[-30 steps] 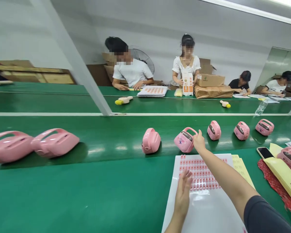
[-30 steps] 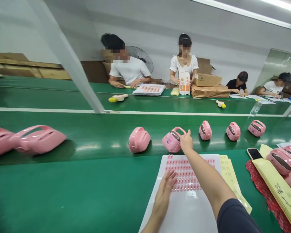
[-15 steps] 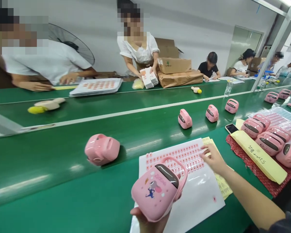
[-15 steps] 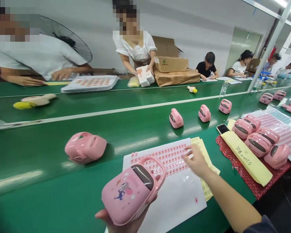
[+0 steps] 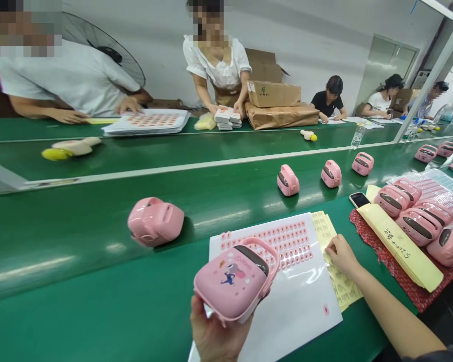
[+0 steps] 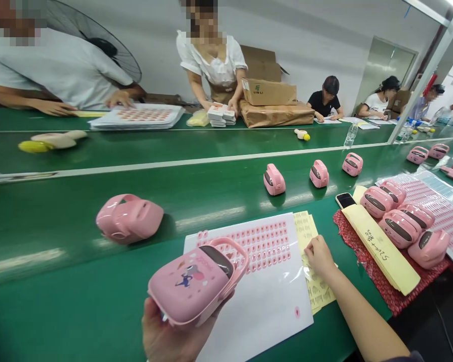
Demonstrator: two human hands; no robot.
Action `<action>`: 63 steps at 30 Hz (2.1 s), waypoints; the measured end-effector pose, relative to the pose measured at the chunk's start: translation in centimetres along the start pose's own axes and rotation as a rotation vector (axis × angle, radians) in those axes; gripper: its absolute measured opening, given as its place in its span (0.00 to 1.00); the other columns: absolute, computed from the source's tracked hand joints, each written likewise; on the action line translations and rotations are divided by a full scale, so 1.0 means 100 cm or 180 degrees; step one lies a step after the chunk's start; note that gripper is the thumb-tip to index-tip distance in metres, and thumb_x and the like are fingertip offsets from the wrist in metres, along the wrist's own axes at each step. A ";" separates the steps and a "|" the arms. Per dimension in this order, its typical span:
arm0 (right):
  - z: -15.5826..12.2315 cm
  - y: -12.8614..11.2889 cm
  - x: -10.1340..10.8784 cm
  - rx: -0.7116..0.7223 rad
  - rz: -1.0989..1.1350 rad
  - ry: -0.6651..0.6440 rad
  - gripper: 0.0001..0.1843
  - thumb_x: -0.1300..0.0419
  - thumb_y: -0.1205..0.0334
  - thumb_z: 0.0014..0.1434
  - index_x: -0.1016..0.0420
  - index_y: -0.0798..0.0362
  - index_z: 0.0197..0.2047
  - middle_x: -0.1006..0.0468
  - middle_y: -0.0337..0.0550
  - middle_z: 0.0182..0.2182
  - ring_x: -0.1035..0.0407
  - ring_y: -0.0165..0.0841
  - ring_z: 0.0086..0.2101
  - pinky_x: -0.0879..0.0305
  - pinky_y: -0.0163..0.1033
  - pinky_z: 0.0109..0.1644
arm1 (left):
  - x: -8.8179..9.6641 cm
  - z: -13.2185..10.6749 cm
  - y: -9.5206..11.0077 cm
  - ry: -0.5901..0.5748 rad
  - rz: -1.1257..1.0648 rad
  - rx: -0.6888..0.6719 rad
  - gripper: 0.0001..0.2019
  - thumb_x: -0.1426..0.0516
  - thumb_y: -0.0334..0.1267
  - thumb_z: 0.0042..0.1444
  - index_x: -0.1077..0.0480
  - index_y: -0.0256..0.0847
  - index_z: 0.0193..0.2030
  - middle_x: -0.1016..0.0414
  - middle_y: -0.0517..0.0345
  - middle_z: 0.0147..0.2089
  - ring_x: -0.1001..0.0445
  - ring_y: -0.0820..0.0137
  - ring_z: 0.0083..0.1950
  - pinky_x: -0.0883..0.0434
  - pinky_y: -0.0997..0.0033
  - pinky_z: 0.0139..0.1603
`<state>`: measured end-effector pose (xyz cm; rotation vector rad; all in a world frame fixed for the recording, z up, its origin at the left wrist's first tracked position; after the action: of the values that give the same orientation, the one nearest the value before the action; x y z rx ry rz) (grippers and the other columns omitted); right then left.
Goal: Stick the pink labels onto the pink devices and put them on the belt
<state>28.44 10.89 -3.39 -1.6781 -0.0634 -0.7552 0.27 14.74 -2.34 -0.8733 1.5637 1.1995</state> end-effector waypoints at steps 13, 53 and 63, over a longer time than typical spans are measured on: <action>-0.010 -0.045 0.004 -0.0096 0.1379 -0.0728 0.18 0.40 0.45 0.42 0.35 0.52 0.22 0.33 0.38 0.25 0.40 0.30 0.25 0.41 0.38 0.32 | -0.001 -0.003 -0.008 0.1370 0.1138 0.0056 0.24 0.42 0.47 0.48 0.34 0.48 0.54 0.22 0.58 0.37 0.25 0.62 0.36 0.29 0.60 0.42; -0.045 -0.148 -0.061 0.1161 0.1320 -0.0220 0.08 0.45 0.58 0.55 0.37 0.50 0.26 0.38 0.40 0.29 0.39 0.32 0.30 0.37 0.38 0.31 | -0.020 -0.012 -0.006 0.1571 0.1902 -0.0657 0.30 0.36 0.54 0.39 0.37 0.50 0.50 0.32 0.56 0.49 0.31 0.61 0.51 0.30 0.64 0.46; -0.025 -0.123 -0.124 0.0511 0.1929 -0.0562 0.20 0.47 0.46 0.54 0.39 0.49 0.45 0.32 0.48 0.44 0.35 0.39 0.46 0.42 0.49 0.54 | 0.000 -0.011 0.000 0.1337 0.1650 -0.0239 0.31 0.36 0.49 0.43 0.38 0.47 0.54 0.29 0.51 0.51 0.32 0.58 0.53 0.32 0.61 0.50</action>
<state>12.25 16.32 1.08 -1.4912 0.2464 -0.1413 0.02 13.72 -2.28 -0.8290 2.1893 1.5090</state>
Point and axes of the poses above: each hand's wrist, its own z-axis towards the middle knuckle, its own x-axis out of the back of the hand, y = z × x, the point moved 10 cm from there along z, towards the middle knuckle
